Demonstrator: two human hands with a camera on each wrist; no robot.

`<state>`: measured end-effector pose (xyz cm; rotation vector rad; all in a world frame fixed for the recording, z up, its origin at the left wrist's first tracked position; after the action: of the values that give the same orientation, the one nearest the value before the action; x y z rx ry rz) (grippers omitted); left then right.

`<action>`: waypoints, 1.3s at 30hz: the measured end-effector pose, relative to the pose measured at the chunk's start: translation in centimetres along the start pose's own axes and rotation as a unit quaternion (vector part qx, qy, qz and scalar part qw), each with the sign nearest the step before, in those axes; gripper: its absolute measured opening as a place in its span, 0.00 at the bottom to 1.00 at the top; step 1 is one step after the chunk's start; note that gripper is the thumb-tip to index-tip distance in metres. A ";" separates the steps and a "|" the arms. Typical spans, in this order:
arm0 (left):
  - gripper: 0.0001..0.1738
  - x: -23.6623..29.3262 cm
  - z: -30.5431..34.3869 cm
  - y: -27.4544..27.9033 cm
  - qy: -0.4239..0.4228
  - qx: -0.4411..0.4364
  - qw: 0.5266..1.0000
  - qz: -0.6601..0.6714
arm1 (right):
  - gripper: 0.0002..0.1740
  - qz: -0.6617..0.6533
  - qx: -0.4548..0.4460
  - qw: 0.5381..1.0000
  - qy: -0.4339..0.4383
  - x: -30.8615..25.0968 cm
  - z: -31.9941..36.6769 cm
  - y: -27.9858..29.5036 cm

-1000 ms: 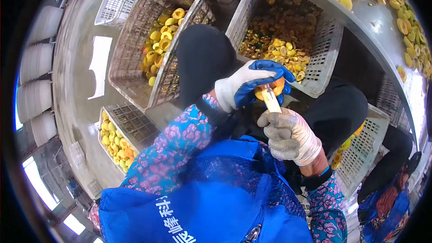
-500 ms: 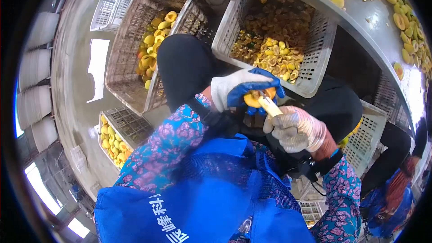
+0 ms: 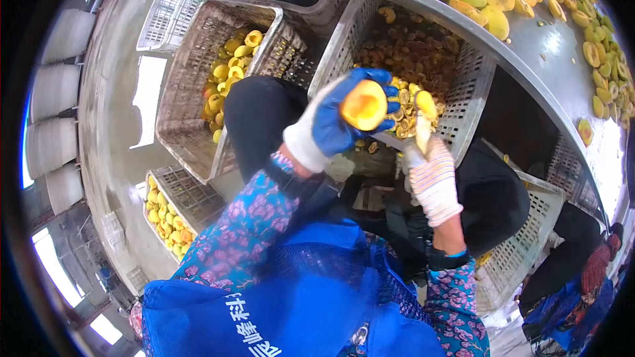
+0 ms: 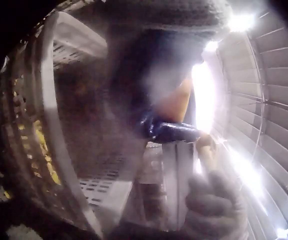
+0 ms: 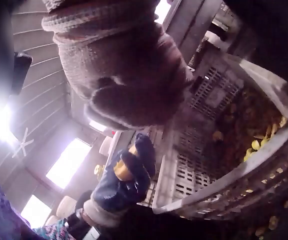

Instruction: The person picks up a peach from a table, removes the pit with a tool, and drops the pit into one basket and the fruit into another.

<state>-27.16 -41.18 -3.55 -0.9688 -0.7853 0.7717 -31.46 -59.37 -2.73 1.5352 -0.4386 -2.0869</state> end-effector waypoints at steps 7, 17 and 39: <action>0.22 14.5 9.1 -5.8 -0.406 0.032 0.863 -0.298 | 0.15 0.144 0.072 0.986 0.049 -1.3 0.5 -1.3; 0.20 18.8 13.5 -2.3 -0.399 0.292 0.685 -0.535 | 0.13 -0.610 -0.250 0.680 -0.319 3.5 1.0 -6.7; 0.29 14.7 -13.1 -13.9 -0.146 0.099 0.224 -0.959 | 0.18 -0.647 -0.207 0.668 -0.305 5.3 0.5 -8.1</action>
<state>-5.97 -39.12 7.74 0.8955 -1.3994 -1.2925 -34.84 -55.84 -11.10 0.7407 1.2880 -3.3524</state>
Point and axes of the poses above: each hand's wrist, its own z-axis away from the middle knuckle, its own y-axis out of the back of the hand, x = y × z, the point moved 4 cm from there along -z, towards the middle knuckle, and after that the axes turned 8 degrees about z, right-handed, at the moved point
